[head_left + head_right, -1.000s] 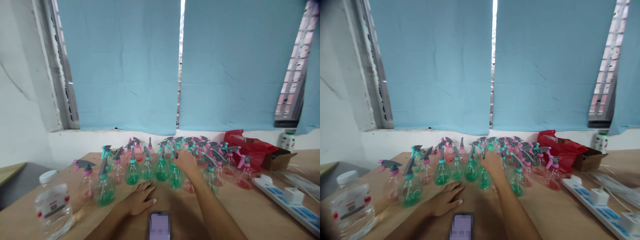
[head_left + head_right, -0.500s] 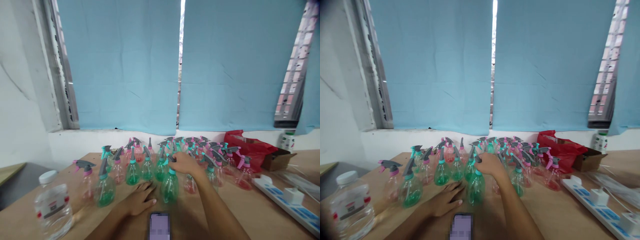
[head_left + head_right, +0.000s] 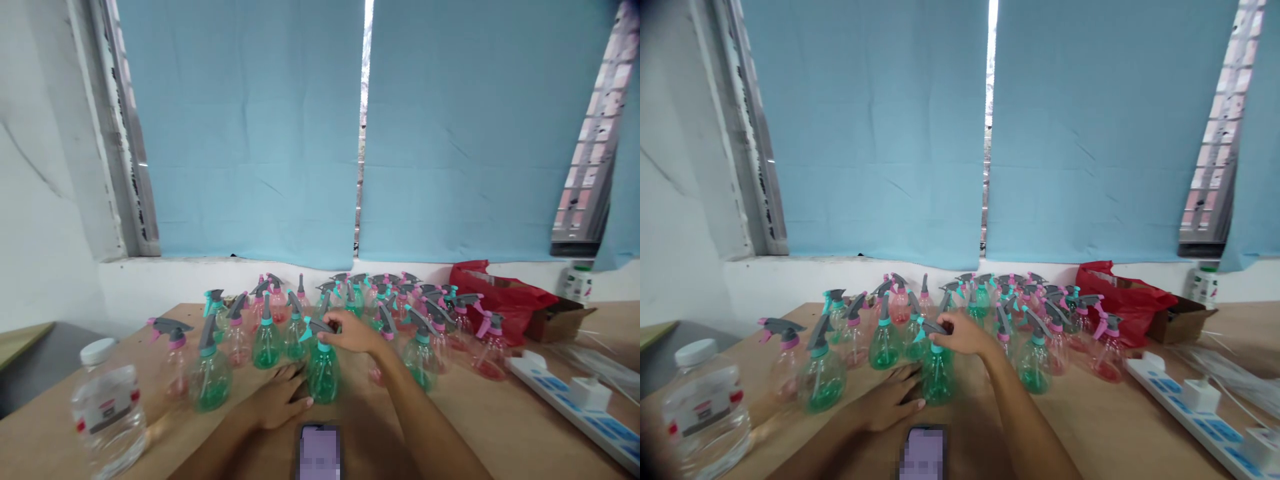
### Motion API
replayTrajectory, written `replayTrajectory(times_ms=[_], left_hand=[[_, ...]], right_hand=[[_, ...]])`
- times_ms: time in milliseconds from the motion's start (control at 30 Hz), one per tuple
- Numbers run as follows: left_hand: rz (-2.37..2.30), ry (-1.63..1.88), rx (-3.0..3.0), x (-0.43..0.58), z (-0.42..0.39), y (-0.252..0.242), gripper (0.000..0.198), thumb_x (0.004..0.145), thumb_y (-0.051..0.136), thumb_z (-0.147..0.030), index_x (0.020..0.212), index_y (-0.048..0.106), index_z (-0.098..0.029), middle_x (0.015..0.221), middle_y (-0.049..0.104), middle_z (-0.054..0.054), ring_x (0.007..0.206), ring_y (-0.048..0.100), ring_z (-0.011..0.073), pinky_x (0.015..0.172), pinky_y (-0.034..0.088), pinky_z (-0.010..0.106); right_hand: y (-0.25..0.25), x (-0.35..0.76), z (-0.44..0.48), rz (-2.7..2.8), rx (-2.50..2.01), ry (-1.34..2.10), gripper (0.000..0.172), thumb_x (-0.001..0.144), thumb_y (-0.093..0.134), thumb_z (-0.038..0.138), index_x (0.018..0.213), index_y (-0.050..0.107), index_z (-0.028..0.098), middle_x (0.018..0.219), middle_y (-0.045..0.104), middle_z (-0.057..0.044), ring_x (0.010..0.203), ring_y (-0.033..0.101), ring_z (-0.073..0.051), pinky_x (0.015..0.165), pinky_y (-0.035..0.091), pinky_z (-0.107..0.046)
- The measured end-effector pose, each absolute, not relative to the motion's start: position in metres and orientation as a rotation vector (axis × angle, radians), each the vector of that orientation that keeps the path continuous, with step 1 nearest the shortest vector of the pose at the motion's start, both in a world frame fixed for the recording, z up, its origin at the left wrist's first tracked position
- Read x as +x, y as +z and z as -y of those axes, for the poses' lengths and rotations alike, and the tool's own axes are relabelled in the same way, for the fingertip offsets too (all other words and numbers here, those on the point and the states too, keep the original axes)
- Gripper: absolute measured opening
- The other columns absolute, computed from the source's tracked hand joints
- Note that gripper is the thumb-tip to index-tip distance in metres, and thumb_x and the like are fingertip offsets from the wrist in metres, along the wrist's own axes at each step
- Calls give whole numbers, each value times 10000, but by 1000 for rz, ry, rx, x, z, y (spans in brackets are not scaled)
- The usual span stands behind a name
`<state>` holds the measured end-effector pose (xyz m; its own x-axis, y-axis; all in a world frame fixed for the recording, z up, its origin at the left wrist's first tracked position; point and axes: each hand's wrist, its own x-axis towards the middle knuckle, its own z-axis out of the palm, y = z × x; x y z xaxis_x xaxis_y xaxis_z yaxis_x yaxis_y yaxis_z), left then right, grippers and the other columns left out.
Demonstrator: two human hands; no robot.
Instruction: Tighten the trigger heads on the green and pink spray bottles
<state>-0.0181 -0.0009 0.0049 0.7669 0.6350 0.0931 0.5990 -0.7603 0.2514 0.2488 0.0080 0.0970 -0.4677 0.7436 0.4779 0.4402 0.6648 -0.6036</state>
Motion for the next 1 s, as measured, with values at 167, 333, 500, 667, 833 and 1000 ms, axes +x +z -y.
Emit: replayTrajectory(times_ms=[167,333,500,667,833,1000], left_hand=[[-962,253,2763,-19,0,3,682,1006,458,-624,1573,395,-250,1624,358,130,1481,321,378,1212,265,556],[-996,240,2754,-17,0,4,696,1000,475,-618,1567,404,-221,1615,368,148,1477,327,385,1211,267,558],[-989,249,2758,-17,1,5,707,990,475,-645,1552,429,-218,1604,385,153,1472,336,385,1211,270,559],[-1006,254,2735,-19,-2,1,743,977,483,-671,1560,424,-214,1614,370,147,1476,327,397,1217,265,555],[-970,263,2741,-20,-2,1,759,974,478,-689,1589,369,-257,1636,339,120,1488,304,395,1218,256,554],[-1000,225,2733,-19,0,4,783,971,482,-686,1597,352,-234,1648,304,139,1495,285,403,1219,238,570]], right_hand=[[86,239,-11,2100,-866,627,365,800,724,444,724,462,201,680,381,77,648,364,-101,583,267,-222],[66,219,-15,1856,-782,661,375,817,700,455,698,452,200,664,375,68,634,356,-100,586,284,-228],[37,194,-23,1593,-724,790,224,803,694,398,823,567,214,686,506,45,619,487,-126,607,405,-253],[35,190,-22,1574,-609,979,338,759,652,304,1092,615,256,775,632,32,650,607,-152,699,510,-302],[46,198,-16,1684,-615,1046,213,750,665,314,941,709,229,746,665,12,662,619,-155,733,511,-308],[48,197,-14,1619,-622,1031,223,763,571,326,880,735,230,731,678,-8,665,614,-168,738,515,-314]])
